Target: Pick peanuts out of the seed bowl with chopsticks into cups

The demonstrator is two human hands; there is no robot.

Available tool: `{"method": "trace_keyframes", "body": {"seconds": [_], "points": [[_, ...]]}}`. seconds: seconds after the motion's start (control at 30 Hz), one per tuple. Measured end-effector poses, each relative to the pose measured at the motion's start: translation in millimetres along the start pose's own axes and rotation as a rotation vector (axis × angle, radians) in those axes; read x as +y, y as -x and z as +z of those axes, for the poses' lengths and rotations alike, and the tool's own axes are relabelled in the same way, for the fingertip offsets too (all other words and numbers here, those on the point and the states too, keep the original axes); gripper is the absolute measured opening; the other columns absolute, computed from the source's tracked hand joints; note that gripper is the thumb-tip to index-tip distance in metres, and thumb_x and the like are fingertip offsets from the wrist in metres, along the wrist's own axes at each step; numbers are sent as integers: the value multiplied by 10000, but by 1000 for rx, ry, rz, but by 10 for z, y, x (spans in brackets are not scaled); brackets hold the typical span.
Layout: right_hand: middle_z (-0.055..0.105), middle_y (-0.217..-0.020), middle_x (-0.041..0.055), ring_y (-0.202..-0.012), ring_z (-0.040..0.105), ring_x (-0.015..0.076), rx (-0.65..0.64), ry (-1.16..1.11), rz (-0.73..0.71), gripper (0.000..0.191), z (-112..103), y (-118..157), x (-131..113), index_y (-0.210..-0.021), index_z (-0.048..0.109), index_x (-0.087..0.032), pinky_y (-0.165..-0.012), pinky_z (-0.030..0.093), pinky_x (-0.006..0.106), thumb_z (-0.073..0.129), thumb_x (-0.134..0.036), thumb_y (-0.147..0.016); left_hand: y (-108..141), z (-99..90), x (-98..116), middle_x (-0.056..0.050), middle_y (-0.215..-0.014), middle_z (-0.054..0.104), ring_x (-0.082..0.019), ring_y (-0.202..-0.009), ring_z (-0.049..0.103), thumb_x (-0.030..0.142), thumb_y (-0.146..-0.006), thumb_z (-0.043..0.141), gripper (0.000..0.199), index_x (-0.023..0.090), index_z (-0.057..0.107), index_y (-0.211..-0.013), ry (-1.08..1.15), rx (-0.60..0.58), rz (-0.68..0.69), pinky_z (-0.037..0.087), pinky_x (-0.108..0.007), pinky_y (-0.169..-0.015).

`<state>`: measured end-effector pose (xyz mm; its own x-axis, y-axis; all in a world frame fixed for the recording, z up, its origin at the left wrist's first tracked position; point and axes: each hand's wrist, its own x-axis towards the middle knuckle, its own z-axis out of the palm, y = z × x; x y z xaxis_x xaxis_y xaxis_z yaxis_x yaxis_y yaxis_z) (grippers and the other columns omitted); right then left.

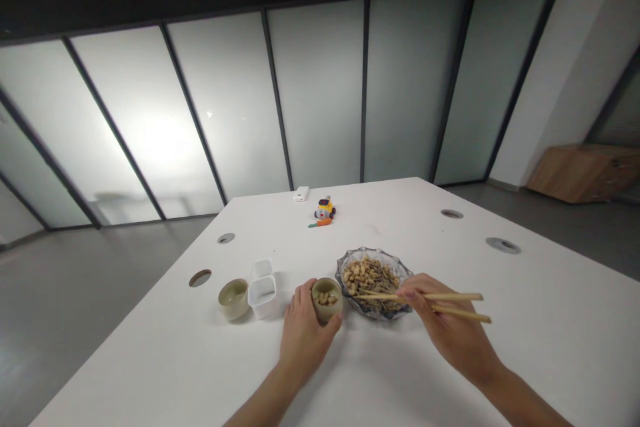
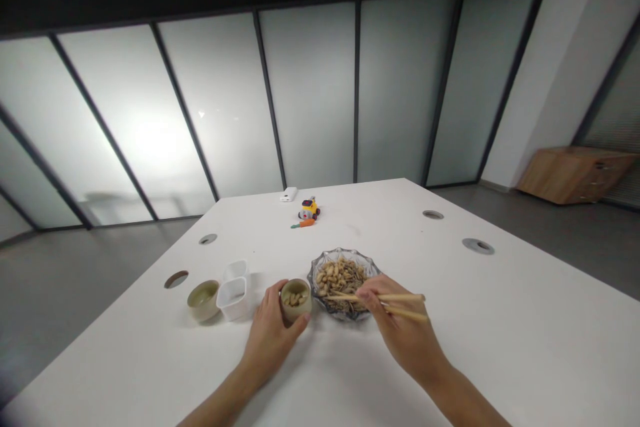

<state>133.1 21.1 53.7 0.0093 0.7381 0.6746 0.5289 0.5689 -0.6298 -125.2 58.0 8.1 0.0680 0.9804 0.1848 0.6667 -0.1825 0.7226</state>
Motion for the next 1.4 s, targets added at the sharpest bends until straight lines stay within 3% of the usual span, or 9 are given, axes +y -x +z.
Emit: {"method": "trace_keyframes", "body": {"seconds": [0.3, 0.93, 1.4], "points": [[765, -941, 34, -859, 734, 193, -150, -86, 27, 230, 56, 50, -4, -938, 783, -266, -796, 599, 286, 626, -383, -1058, 4, 6, -10, -141, -1417, 612, -329, -1320, 569, 394, -800, 667, 646, 201, 503, -1395, 6, -1, 2, 413, -445, -1130], [788, -948, 30, -885, 755, 194, -50, -27, -101, 172, 52, 72, 34, -976, 793, -281, -814, 626, 290, 639, -304, -1050, 7, 17, -19, -139, -1407, 618, -330, -1307, 573, 416, -809, 651, 643, 209, 499, -1399, -2, 2, -1, 416, -447, -1118], [783, -901, 53, -832, 747, 213, -70, -35, -18, 253, 71, 70, 13, -920, 786, -256, -762, 629, 315, 621, -396, -1053, 6, 12, -15, -140, -1421, 614, -322, -1316, 570, 407, -819, 661, 650, 205, 494, -1413, -11, -2, 0, 415, -439, -1135]]}}
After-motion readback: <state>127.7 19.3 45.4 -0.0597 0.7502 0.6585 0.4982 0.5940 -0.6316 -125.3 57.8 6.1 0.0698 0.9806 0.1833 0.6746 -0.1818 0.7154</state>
